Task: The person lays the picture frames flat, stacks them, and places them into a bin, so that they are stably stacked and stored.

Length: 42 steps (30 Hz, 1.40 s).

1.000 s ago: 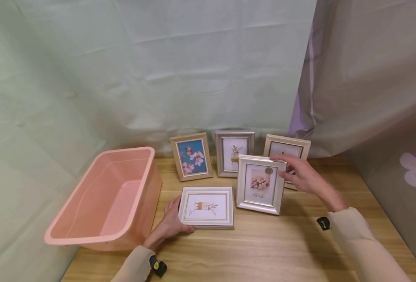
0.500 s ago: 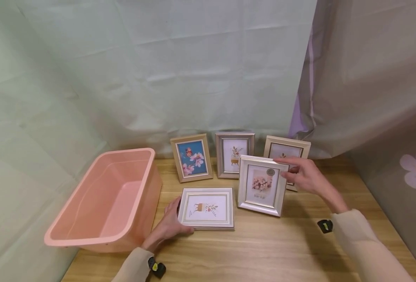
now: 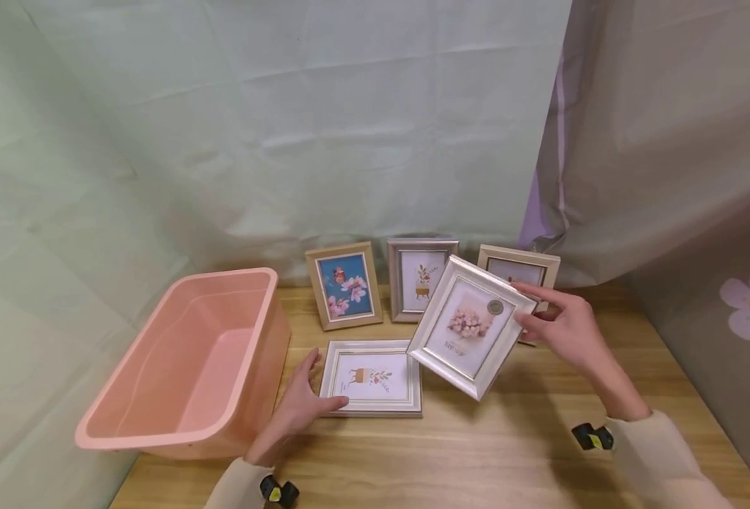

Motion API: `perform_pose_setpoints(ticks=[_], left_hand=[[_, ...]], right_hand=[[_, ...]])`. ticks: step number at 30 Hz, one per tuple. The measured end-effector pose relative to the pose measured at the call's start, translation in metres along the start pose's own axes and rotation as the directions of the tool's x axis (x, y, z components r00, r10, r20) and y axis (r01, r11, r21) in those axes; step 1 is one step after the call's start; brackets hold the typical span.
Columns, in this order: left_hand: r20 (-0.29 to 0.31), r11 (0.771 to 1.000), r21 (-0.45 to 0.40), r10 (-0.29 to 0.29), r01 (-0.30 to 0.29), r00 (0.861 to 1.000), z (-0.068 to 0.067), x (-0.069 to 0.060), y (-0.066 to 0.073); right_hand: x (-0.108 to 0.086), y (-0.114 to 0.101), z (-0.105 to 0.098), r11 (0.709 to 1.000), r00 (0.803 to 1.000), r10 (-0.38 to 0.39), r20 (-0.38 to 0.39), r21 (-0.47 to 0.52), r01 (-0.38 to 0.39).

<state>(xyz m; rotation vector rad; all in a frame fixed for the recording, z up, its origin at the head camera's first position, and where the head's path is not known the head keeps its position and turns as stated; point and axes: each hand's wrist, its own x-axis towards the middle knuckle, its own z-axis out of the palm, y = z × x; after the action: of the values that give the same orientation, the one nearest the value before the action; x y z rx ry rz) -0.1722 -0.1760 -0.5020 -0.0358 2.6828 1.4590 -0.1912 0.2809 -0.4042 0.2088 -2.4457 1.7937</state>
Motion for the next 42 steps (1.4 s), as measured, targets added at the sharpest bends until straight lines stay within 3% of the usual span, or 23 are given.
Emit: perform_pose_setpoints(ticks=[2,4,6,9,12,17,19,21,25,28,35,37,42], left_hand=[[-0.005,0.994,-0.105,0.028,-0.028,1.0,0.0,-0.003,0.007],[-0.011,0.97,-0.234,0.061,-0.062,0.998,0.001,-0.005,0.014],[-0.015,0.929,-0.358,0.092,-0.091,0.996,0.003,-0.005,0.02],[0.02,0.86,-0.502,0.114,-0.089,0.993,0.008,-0.006,0.029],[0.117,0.763,-0.646,0.144,-0.035,0.983,0.015,-0.007,0.035],[0.255,0.552,-0.829,0.239,0.085,0.937,0.026,-0.006,0.042],[0.293,0.505,-0.854,0.277,0.12,0.915,0.028,-0.007,0.044],[0.324,0.488,-0.86,0.297,0.15,0.898,0.029,-0.008,0.045],[0.352,0.49,-0.856,0.323,0.163,0.879,0.03,-0.011,0.045],[0.339,0.487,-0.86,0.325,0.15,0.883,0.03,-0.012,0.044],[0.272,0.462,-0.881,0.31,0.106,0.911,0.03,-0.014,0.042],[0.255,0.476,-0.875,0.307,0.084,0.917,0.029,-0.014,0.043],[0.217,0.539,-0.842,0.311,0.017,0.925,0.024,-0.018,0.046]], right_hand=[[-0.006,-0.006,0.004,0.993,1.0,0.02,-0.013,0.118,-0.019],[-0.011,-0.011,0.009,0.972,0.999,0.036,-0.037,0.234,-0.026],[-0.015,-0.015,0.016,0.94,0.997,0.042,-0.062,0.34,-0.018],[-0.022,-0.02,0.029,0.902,0.994,0.041,-0.103,0.433,0.008],[-0.03,-0.022,0.044,0.866,0.99,0.054,-0.129,0.5,0.018],[-0.042,-0.024,0.066,0.819,0.986,0.119,-0.116,0.573,-0.031],[-0.047,-0.024,0.073,0.804,0.984,0.148,-0.099,0.591,-0.061],[-0.05,-0.023,0.08,0.789,0.982,0.168,-0.083,0.609,-0.084],[-0.054,-0.021,0.086,0.774,0.983,0.171,-0.063,0.626,-0.095],[-0.055,-0.019,0.087,0.773,0.981,0.185,-0.064,0.626,-0.105],[-0.055,-0.016,0.092,0.767,0.968,0.237,-0.083,0.628,-0.134],[-0.055,-0.015,0.094,0.768,0.966,0.24,-0.092,0.627,-0.131],[-0.054,-0.01,0.1,0.778,0.963,0.241,-0.117,0.616,-0.12]])
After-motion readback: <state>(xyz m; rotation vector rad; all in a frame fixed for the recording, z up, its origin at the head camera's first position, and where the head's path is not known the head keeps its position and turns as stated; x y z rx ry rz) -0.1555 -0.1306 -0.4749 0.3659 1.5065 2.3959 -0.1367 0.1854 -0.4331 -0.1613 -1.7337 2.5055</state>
